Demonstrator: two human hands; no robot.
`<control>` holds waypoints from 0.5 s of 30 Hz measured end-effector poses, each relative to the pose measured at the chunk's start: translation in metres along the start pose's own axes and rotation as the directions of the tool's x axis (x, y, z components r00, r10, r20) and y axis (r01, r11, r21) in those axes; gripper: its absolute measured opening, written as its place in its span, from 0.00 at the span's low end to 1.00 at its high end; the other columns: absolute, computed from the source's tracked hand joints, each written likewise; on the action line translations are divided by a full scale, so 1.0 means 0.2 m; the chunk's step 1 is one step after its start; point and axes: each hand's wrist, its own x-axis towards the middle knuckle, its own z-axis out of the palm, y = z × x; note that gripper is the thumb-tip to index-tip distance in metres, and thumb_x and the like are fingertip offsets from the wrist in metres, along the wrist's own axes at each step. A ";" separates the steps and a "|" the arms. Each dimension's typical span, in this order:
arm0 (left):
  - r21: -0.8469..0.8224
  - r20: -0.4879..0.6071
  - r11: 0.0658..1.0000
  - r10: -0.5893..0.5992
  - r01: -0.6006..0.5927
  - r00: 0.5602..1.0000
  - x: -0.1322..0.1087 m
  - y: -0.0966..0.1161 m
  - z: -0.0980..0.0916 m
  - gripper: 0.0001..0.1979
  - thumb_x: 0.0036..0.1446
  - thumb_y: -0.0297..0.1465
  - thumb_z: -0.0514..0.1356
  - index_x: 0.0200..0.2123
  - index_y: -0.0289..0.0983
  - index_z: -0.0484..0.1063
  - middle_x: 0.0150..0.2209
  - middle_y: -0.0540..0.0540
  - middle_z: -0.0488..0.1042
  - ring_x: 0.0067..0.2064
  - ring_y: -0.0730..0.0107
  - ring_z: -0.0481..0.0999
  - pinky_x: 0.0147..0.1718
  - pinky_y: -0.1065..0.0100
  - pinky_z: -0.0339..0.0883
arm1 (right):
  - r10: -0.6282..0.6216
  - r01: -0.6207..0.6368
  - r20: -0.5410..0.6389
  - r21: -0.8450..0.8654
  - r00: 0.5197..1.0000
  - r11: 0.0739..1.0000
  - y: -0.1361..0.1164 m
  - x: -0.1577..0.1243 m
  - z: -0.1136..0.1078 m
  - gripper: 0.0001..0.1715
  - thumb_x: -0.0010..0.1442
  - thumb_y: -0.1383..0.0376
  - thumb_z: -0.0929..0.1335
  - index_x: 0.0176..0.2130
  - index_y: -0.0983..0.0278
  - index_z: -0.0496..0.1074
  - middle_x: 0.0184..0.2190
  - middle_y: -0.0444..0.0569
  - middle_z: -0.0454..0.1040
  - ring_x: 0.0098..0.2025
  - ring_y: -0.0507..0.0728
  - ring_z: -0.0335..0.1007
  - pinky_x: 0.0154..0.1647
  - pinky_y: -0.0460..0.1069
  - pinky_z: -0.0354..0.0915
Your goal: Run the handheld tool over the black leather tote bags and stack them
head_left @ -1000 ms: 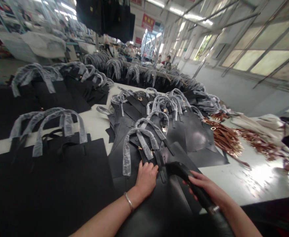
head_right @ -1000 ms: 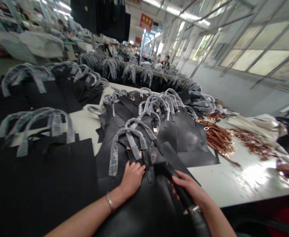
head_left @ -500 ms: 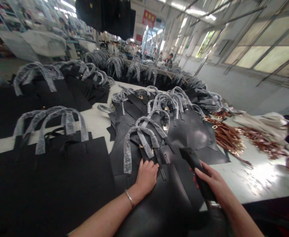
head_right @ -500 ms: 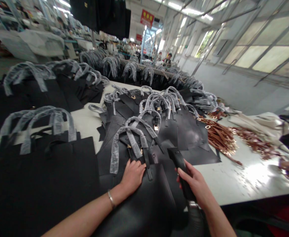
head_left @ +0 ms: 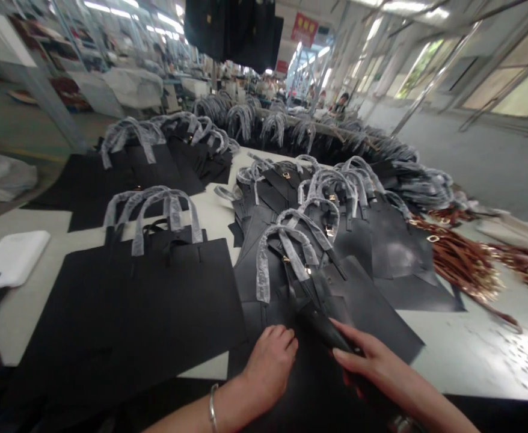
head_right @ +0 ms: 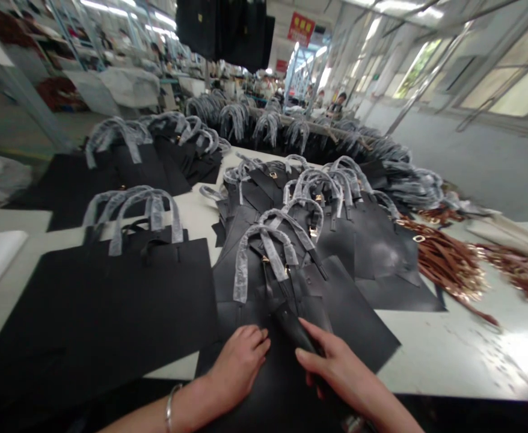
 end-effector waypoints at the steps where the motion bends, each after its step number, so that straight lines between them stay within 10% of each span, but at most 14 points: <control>1: 0.008 -0.021 1.000 0.024 -0.024 0.999 -0.01 -0.01 0.01 0.17 0.58 0.25 0.53 0.51 0.36 0.69 0.50 0.40 0.71 0.52 0.59 0.67 0.54 0.58 0.61 | 0.004 -0.004 0.007 -0.018 1.000 1.000 -0.02 0.01 0.01 0.49 0.52 0.54 0.70 0.66 0.67 0.53 0.19 0.40 0.70 0.20 0.51 0.65 0.19 0.44 0.61; 15: -0.011 -0.051 0.996 0.090 -0.090 0.995 -0.06 -0.03 0.05 0.20 0.62 0.26 0.51 0.57 0.33 0.64 0.56 0.39 0.68 0.58 0.59 0.65 0.61 0.58 0.53 | 0.010 -0.011 -0.021 -0.041 1.000 0.999 -0.03 0.07 0.08 0.49 0.52 0.52 0.69 0.65 0.67 0.53 0.19 0.39 0.70 0.19 0.52 0.65 0.19 0.45 0.61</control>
